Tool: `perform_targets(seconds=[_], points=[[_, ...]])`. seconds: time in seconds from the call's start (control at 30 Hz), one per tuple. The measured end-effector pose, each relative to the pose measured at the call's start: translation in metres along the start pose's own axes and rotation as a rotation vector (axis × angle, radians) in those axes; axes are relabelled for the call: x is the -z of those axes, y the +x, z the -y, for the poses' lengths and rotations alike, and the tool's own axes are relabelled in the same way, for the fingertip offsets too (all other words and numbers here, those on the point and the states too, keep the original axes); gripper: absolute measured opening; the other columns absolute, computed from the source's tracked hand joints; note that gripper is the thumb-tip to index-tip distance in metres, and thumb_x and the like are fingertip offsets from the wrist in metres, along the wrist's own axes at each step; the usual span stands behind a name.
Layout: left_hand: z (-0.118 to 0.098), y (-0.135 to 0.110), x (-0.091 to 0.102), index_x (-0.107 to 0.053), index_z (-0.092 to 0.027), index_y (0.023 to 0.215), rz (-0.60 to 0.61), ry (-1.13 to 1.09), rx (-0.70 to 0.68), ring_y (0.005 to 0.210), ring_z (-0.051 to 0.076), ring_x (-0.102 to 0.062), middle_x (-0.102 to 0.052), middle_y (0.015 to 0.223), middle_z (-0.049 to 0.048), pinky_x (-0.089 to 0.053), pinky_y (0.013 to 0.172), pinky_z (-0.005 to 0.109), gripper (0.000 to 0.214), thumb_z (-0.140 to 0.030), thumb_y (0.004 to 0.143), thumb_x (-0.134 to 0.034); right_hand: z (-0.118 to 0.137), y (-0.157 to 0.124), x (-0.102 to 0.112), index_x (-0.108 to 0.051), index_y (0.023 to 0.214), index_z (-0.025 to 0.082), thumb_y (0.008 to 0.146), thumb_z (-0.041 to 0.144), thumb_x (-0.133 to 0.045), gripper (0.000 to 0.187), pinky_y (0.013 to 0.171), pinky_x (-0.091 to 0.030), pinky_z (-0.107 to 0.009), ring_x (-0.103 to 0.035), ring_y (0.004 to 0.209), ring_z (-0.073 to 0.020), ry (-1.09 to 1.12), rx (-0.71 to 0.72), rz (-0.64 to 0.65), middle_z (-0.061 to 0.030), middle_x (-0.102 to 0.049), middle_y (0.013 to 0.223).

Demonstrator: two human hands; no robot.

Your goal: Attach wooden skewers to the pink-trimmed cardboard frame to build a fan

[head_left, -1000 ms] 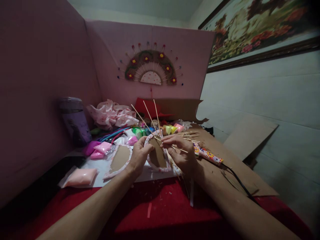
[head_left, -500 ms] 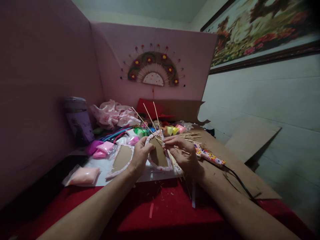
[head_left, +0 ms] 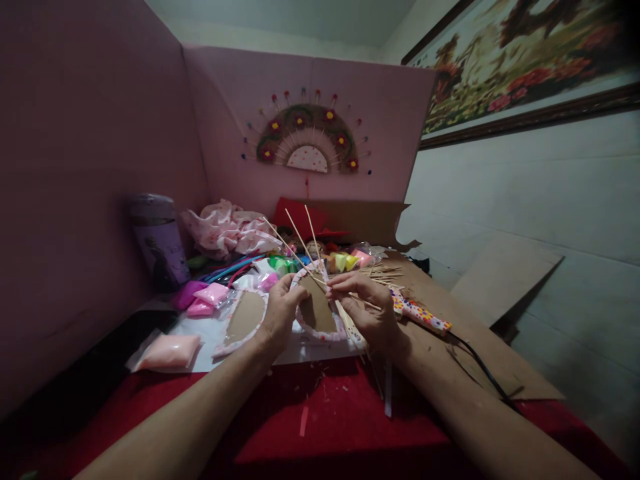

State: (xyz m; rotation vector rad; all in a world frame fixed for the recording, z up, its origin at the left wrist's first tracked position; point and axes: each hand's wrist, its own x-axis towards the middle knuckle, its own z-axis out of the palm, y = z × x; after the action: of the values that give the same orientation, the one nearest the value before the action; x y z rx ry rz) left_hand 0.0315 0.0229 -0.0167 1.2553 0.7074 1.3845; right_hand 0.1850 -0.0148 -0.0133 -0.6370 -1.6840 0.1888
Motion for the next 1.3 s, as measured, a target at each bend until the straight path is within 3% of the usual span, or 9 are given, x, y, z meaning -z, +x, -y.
perform_targets(seconds=[0.43, 0.83, 1.3], points=[[-0.0053, 0.0007, -0.0019, -0.055, -0.015, 0.071, -0.035, 0.003, 0.006, 0.053, 0.009, -0.046, -0.053, 0.061, -0.0031, -0.036, 0.049, 0.02, 0.014, -0.016, 0.058, -0.052, 0.0006, 0.0011, 0.0011, -0.064, 0.081, 0.019, 0.078, 0.012, -0.058, 0.01, 0.08, -0.049, -0.037, -0.06, 0.087, -0.0187, 0.031, -0.033, -0.077, -0.0049, -0.064, 0.086], [-0.0046, 0.0001, -0.0015, -0.055, -0.015, 0.071, -0.02, 0.039, -0.002, 0.056, 0.01, -0.045, -0.053, 0.061, -0.0039, -0.036, 0.053, 0.021, 0.014, -0.016, 0.057, -0.052, 0.0009, -0.0007, -0.0003, -0.064, 0.082, 0.019, 0.079, 0.011, -0.056, 0.012, 0.079, -0.05, -0.036, -0.061, 0.086, -0.0178, 0.042, -0.067, -0.024, -0.005, -0.064, 0.088], [-0.0063, -0.0002, -0.0013, -0.058, -0.016, 0.072, 0.022, 0.077, -0.019, 0.061, 0.012, -0.046, -0.057, 0.064, -0.0025, -0.036, 0.059, 0.023, 0.016, -0.016, 0.057, -0.05, -0.0002, 0.0005, 0.001, -0.064, 0.084, 0.019, 0.079, 0.014, -0.058, 0.01, 0.08, -0.051, -0.038, -0.061, 0.087, -0.0187, 0.064, -0.073, -0.073, -0.0054, -0.063, 0.089]])
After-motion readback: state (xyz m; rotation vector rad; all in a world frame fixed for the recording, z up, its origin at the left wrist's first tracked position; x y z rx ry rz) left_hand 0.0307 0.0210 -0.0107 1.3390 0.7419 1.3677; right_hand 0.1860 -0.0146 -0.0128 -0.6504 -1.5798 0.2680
